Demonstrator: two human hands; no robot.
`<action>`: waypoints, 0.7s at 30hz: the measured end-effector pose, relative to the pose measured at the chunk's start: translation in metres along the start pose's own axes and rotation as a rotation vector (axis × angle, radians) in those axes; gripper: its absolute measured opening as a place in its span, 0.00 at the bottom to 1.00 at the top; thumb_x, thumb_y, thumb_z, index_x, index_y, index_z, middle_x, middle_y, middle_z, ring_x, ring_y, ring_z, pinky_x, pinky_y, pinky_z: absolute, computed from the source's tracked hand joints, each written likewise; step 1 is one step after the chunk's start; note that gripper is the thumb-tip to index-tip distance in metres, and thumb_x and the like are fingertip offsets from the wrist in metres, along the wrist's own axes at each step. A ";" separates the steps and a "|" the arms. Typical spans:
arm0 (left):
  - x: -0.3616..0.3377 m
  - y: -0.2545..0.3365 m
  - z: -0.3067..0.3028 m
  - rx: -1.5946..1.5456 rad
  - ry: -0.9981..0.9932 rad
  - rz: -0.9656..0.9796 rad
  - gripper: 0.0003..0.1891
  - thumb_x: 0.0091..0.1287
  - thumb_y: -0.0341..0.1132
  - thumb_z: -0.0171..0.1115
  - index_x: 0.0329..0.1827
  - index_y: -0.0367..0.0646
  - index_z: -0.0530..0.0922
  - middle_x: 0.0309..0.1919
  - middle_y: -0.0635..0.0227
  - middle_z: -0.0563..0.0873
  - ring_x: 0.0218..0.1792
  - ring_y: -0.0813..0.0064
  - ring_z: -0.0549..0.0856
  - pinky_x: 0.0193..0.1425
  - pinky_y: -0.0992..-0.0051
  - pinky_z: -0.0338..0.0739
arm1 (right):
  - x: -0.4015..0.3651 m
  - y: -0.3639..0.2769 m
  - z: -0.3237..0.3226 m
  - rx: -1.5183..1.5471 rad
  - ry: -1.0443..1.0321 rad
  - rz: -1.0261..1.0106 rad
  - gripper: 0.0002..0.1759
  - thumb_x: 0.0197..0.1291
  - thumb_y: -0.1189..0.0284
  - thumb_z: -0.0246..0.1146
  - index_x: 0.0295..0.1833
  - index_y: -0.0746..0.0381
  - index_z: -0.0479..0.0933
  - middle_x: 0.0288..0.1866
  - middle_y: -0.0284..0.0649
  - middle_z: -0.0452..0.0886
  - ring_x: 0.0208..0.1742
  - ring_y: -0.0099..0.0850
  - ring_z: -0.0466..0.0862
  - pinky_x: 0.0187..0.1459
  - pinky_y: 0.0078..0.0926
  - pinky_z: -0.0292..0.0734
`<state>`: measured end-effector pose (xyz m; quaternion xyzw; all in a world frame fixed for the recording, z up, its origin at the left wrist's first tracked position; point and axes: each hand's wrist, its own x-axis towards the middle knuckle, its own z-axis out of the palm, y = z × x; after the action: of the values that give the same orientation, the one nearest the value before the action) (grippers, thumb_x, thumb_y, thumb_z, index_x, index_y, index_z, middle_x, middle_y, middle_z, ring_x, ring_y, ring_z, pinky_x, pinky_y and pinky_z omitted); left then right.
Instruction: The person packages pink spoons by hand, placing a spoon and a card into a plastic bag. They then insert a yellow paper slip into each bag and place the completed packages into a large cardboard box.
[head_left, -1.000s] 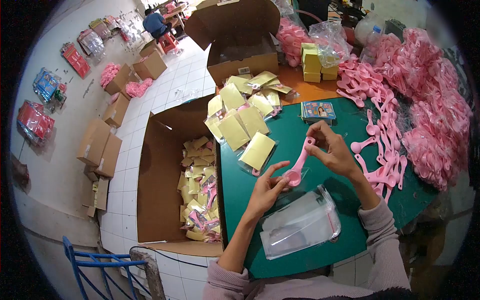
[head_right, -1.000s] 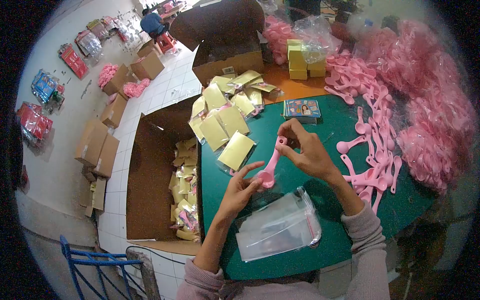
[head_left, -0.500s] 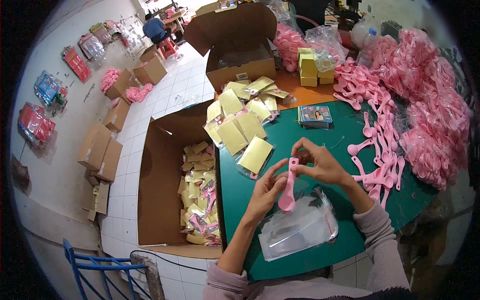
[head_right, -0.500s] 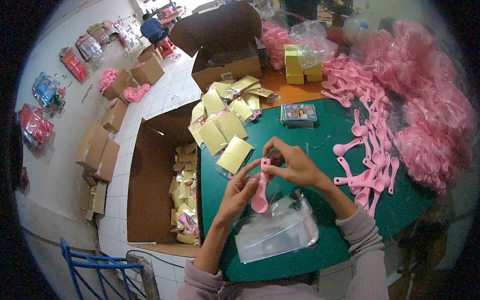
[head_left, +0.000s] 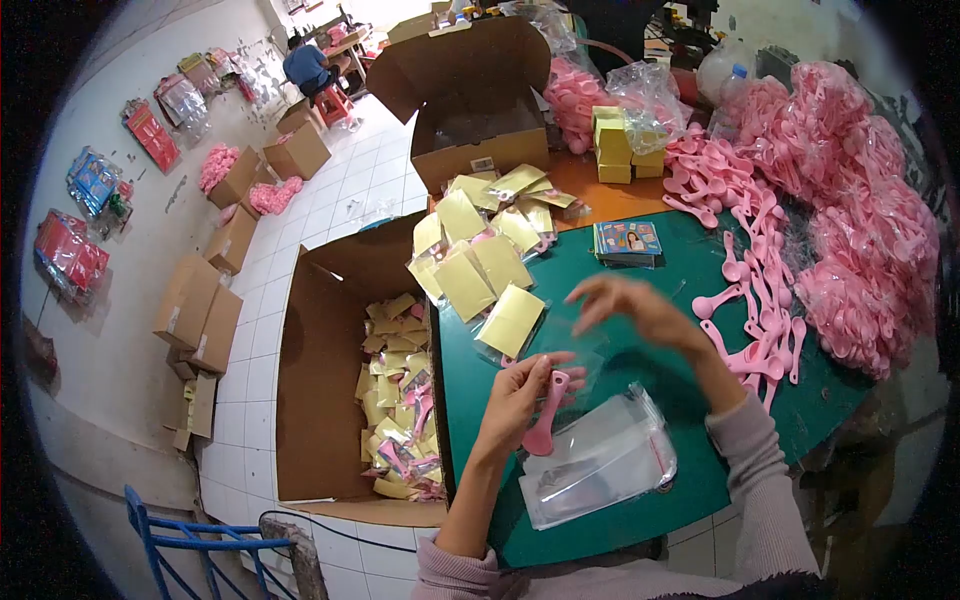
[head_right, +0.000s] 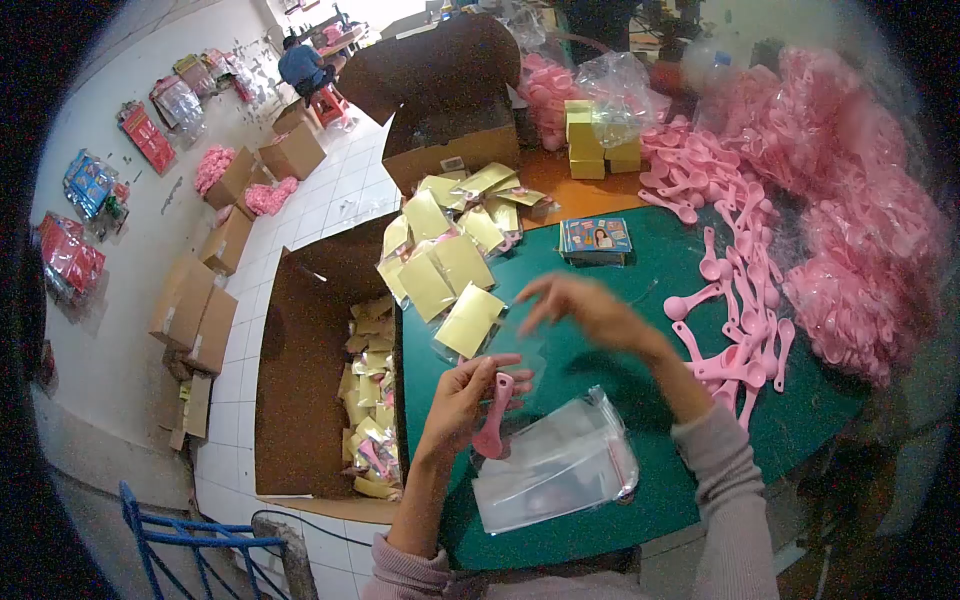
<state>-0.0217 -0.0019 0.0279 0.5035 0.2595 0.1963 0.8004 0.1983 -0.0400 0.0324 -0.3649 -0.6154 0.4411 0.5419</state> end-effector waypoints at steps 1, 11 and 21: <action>0.000 0.001 0.001 0.013 0.040 -0.011 0.19 0.70 0.41 0.42 0.52 0.33 0.71 0.42 0.57 0.81 0.42 0.72 0.81 0.43 0.77 0.78 | 0.007 0.009 -0.028 -0.287 0.286 0.130 0.22 0.61 0.56 0.51 0.42 0.66 0.77 0.44 0.42 0.76 0.45 0.34 0.75 0.50 0.29 0.69; 0.001 -0.002 0.001 0.077 0.059 0.001 0.19 0.70 0.41 0.43 0.52 0.34 0.71 0.43 0.55 0.81 0.43 0.70 0.81 0.44 0.76 0.77 | 0.009 0.069 -0.121 -1.337 0.908 0.258 0.16 0.47 0.66 0.64 0.39 0.65 0.75 0.30 0.48 0.79 0.34 0.45 0.79 0.35 0.40 0.71; 0.004 -0.003 0.002 0.137 0.045 0.034 0.19 0.70 0.41 0.44 0.48 0.32 0.74 0.37 0.61 0.82 0.37 0.77 0.81 0.38 0.81 0.75 | -0.015 -0.039 -0.017 -0.445 0.453 0.226 0.09 0.51 0.75 0.62 0.37 0.66 0.72 0.26 0.33 0.77 0.26 0.18 0.74 0.28 0.20 0.70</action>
<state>-0.0174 -0.0022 0.0250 0.5567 0.2817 0.2031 0.7546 0.2180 -0.0645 0.0643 -0.6289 -0.5162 0.2609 0.5196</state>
